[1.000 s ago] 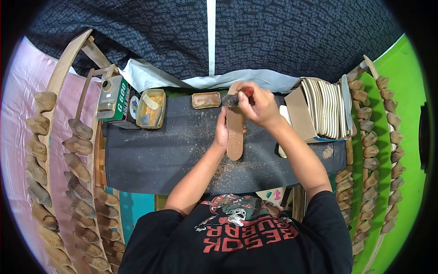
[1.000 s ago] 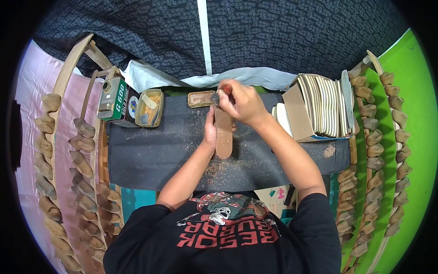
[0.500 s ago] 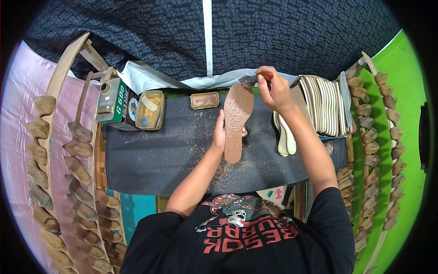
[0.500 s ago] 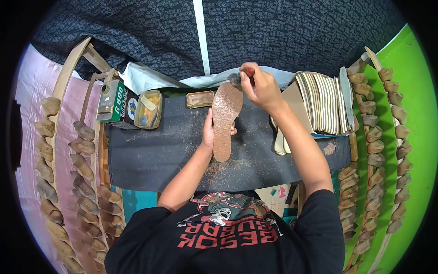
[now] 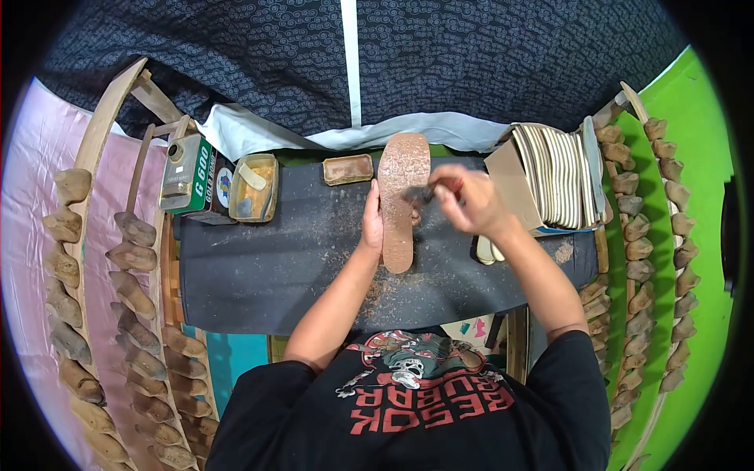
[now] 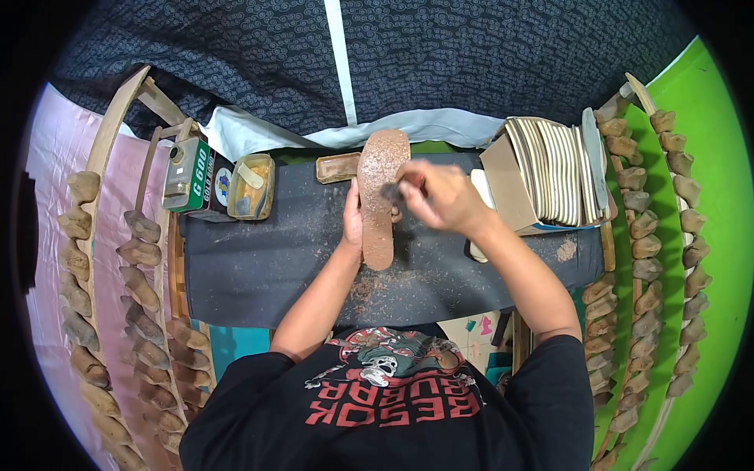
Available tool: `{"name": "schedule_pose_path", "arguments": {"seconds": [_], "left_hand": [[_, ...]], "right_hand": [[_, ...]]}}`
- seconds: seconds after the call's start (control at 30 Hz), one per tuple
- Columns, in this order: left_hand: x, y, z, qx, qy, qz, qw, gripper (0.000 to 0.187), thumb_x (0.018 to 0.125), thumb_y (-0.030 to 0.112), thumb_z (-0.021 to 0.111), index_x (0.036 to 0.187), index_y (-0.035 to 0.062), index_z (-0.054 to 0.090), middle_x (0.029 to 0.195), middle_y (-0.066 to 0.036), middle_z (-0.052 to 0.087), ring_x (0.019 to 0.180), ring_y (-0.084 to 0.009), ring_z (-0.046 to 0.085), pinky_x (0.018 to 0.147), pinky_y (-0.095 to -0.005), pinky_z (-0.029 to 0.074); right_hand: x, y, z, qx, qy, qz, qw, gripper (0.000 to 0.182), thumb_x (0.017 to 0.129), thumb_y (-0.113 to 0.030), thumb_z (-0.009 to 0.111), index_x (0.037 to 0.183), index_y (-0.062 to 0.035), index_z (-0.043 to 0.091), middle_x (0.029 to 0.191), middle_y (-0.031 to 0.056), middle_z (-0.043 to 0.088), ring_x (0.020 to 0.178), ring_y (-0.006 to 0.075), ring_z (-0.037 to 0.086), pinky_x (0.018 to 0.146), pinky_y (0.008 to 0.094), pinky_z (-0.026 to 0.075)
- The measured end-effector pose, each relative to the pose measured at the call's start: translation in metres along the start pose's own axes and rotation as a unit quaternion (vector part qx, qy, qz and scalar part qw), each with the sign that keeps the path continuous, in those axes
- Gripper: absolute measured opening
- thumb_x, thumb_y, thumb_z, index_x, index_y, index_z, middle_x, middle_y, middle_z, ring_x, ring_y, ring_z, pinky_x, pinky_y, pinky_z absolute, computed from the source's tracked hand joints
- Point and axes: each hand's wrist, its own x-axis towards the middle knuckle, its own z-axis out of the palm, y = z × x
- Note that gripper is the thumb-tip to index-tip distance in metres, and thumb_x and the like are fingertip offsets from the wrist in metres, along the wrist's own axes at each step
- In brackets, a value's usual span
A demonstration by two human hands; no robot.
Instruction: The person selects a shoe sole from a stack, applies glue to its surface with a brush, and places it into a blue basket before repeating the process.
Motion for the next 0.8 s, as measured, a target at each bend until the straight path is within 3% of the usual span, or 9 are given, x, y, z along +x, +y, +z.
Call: {"name": "schedule_pose_path", "arguments": {"seconds": [0.07,0.23,0.33,0.4,0.53,0.63,0.67,0.77,0.8], "left_hand": [[0.002,-0.004,-0.012,-0.029,-0.077,-0.041,0.996,0.062,0.105,0.061,0.034,0.123,0.008,0.061,0.098,-0.01,0.07,0.074,-0.0225,0.068,0.07,-0.0372,0.056],[0.002,-0.007,-0.013,-0.052,-0.107,-0.061,0.991,0.063,0.104,0.062,0.035,0.119,0.0061,0.062,0.087,-0.013,0.069,0.072,-0.0242,0.068,0.07,-0.0398,0.055],[0.002,-0.008,-0.013,-0.016,-0.095,-0.052,0.994,0.064,0.104,0.062,0.035,0.117,0.006,0.062,0.084,-0.014,0.069,0.072,-0.0236,0.068,0.069,-0.0398,0.055],[0.003,-0.006,-0.015,-0.018,-0.08,-0.055,0.995,0.064,0.104,0.062,0.035,0.119,0.0066,0.062,0.089,-0.013,0.07,0.073,-0.0228,0.068,0.069,-0.0397,0.056],[0.003,-0.003,-0.007,-0.025,-0.061,-0.058,0.996,0.062,0.104,0.062,0.036,0.122,0.008,0.062,0.096,-0.011,0.071,0.075,-0.0222,0.069,0.071,-0.0399,0.057],[0.0,0.001,0.028,-0.015,0.085,0.017,0.996,0.061,0.107,0.056,0.031,0.124,0.0069,0.061,0.101,-0.009,0.07,0.08,-0.0192,0.069,0.072,-0.0353,0.058],[0.001,0.001,0.02,-0.014,0.085,0.016,0.996,0.061,0.107,0.056,0.031,0.124,0.0069,0.061,0.101,-0.009,0.07,0.08,-0.0192,0.069,0.072,-0.0353,0.058],[0.012,-0.001,-0.037,0.009,-0.175,-0.018,0.984,0.063,0.108,0.055,0.027,0.13,0.0053,0.058,0.114,-0.011,0.069,0.097,-0.02,0.069,0.083,-0.0356,0.059],[0.009,-0.001,-0.031,0.008,-0.174,-0.019,0.984,0.063,0.108,0.055,0.027,0.13,0.0053,0.058,0.114,-0.011,0.069,0.097,-0.02,0.069,0.083,-0.0356,0.059]], "right_hand": [[0.005,0.008,-0.013,-0.045,0.023,0.047,0.998,0.014,0.096,-0.006,0.059,0.109,0.0006,0.061,0.078,0.0117,0.065,0.063,0.0201,0.065,0.06,0.031,0.053],[0.016,0.034,-0.024,-0.084,0.124,0.075,0.986,0.011,0.093,-0.003,0.064,0.104,-0.0008,0.063,0.071,0.0086,0.062,0.055,0.0164,0.061,0.053,0.0307,0.049],[0.015,0.024,-0.024,-0.106,0.105,0.05,0.988,0.012,0.092,-0.004,0.065,0.104,-0.0007,0.063,0.071,0.0092,0.062,0.055,0.0187,0.061,0.053,0.032,0.049],[0.011,0.014,-0.022,-0.12,0.076,0.02,0.99,0.016,0.09,-0.004,0.067,0.105,0.0,0.063,0.073,0.0116,0.063,0.06,0.0247,0.065,0.055,0.0334,0.051],[-0.001,-0.011,-0.003,-0.069,0.018,-0.009,0.997,0.016,0.086,-0.002,0.068,0.101,0.0017,0.062,0.074,0.013,0.065,0.061,0.0264,0.067,0.056,0.036,0.054],[-0.013,-0.025,0.014,-0.02,-0.02,-0.033,0.999,0.019,0.083,-0.001,0.068,0.101,0.0004,0.062,0.077,0.0121,0.067,0.06,0.0248,0.067,0.055,0.0341,0.054],[-0.016,-0.029,0.019,-0.008,-0.024,-0.045,0.999,0.019,0.083,-0.001,0.069,0.101,0.0004,0.062,0.077,0.012,0.067,0.06,0.0245,0.067,0.054,0.0348,0.054],[-0.021,-0.042,0.03,0.046,-0.046,-0.048,0.997,0.019,0.083,-0.002,0.069,0.101,0.0013,0.062,0.074,0.0111,0.066,0.057,0.0241,0.066,0.053,0.0355,0.055],[-0.019,-0.042,0.029,0.047,-0.046,-0.047,0.997,0.019,0.083,-0.002,0.069,0.101,0.0013,0.062,0.074,0.0111,0.066,0.057,0.0241,0.066,0.053,0.0355,0.055]]}}
